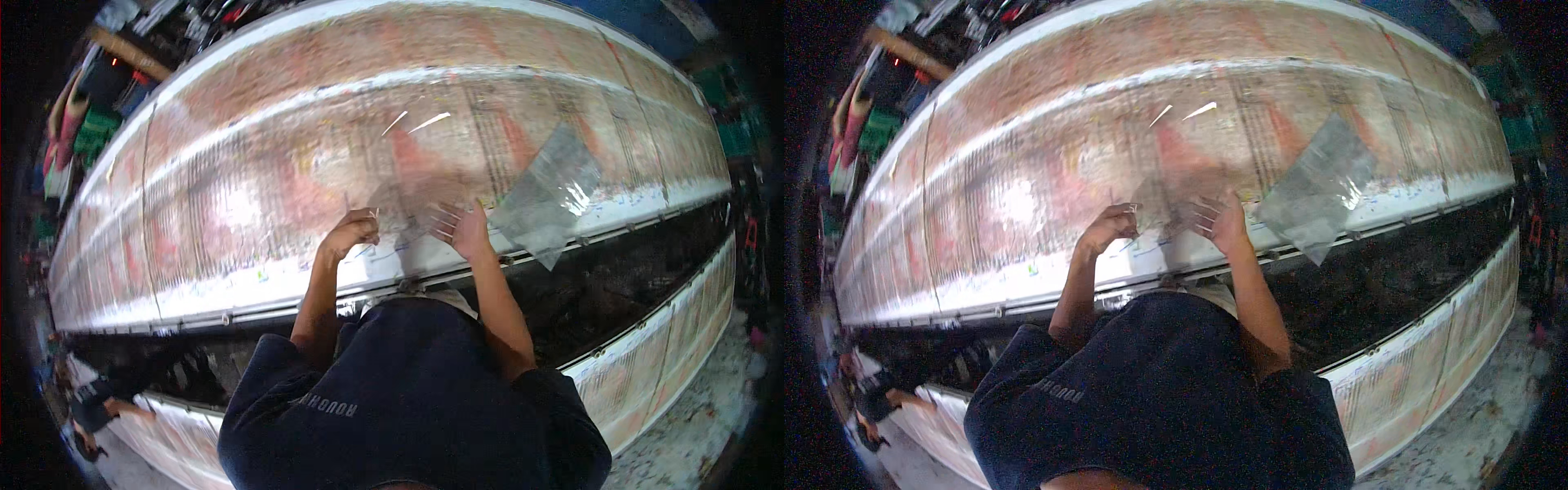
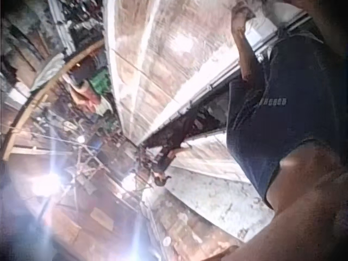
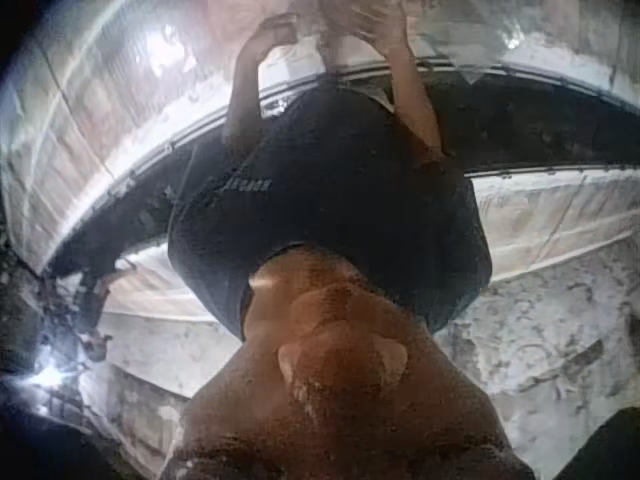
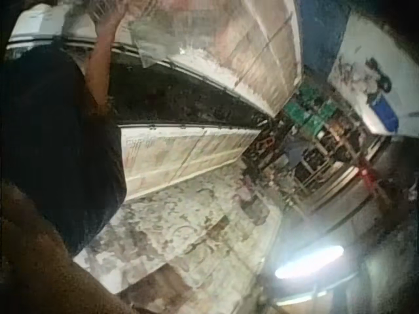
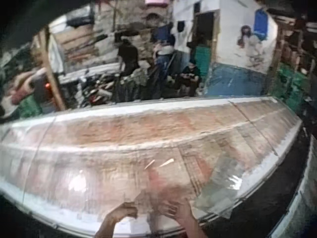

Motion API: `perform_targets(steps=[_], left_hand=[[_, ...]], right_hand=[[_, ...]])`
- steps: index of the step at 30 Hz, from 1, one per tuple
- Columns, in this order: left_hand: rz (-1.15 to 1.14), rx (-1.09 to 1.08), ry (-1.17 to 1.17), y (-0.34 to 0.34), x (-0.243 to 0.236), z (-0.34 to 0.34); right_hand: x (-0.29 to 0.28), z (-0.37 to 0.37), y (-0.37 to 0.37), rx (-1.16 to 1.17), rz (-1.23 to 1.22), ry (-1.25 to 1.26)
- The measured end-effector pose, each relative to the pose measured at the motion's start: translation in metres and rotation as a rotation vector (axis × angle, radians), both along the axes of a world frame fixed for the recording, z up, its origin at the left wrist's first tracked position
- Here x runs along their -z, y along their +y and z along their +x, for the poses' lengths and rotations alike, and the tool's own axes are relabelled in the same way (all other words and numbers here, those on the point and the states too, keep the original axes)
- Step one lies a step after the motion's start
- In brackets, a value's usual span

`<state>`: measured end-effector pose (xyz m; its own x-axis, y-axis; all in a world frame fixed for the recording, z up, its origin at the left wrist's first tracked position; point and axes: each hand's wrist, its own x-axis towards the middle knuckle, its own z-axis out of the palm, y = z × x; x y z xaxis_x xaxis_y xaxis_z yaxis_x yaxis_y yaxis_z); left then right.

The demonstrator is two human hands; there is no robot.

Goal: The person marks registration guides along a long printing table and then positions transparent film sheets onto the marked sections, smoothing them down by hand.

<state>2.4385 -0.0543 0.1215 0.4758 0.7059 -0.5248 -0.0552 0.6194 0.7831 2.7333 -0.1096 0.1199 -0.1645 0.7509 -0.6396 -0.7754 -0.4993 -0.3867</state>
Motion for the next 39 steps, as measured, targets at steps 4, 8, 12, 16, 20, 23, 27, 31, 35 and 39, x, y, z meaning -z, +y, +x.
perform_targets(steps=[4, 8, 12, 16, 20, 23, 27, 31, 35, 39], left_hand=[[0.02, -0.019, 0.101, -0.026, 0.011, -0.03], [0.279, -0.224, 0.317, 0.036, -0.016, -0.049], [0.701, -0.156, 0.458, 0.177, -0.102, -0.056], [0.792, -0.41, 0.175, 0.271, -0.143, -0.102], [0.892, -0.596, 0.009, 0.188, -0.174, -0.087], [0.672, -0.598, 0.229, 0.146, -0.117, -0.087], [0.59, -0.351, 0.409, 0.095, 0.02, -0.131], [0.67, 0.006, 0.956, 0.026, 0.081, -0.154], [0.678, 0.12, 1.103, -0.002, 0.104, -0.157], [0.738, 0.108, 1.054, -0.014, 0.104, -0.153]], right_hand=[[-0.001, -0.018, 0.012, -0.312, 0.001, -0.387], [-0.079, -0.034, 0.077, -0.346, 0.298, -0.415], [-0.133, -0.026, 0.198, -0.244, 0.706, -0.634], [-0.216, -0.118, 0.228, 0.141, 0.771, -0.452], [-0.189, -0.102, 0.205, 0.009, 1.058, -0.676], [-0.126, -0.099, 0.161, -0.084, 0.462, -0.762], [0.032, -0.097, 0.11, -0.251, 0.392, -0.999], [0.077, -0.098, 0.069, -0.814, 0.265, -1.429], [0.08, -0.101, 0.057, -0.877, 0.262, -1.701], [0.081, -0.1, 0.059, -0.962, 0.003, -1.731]])
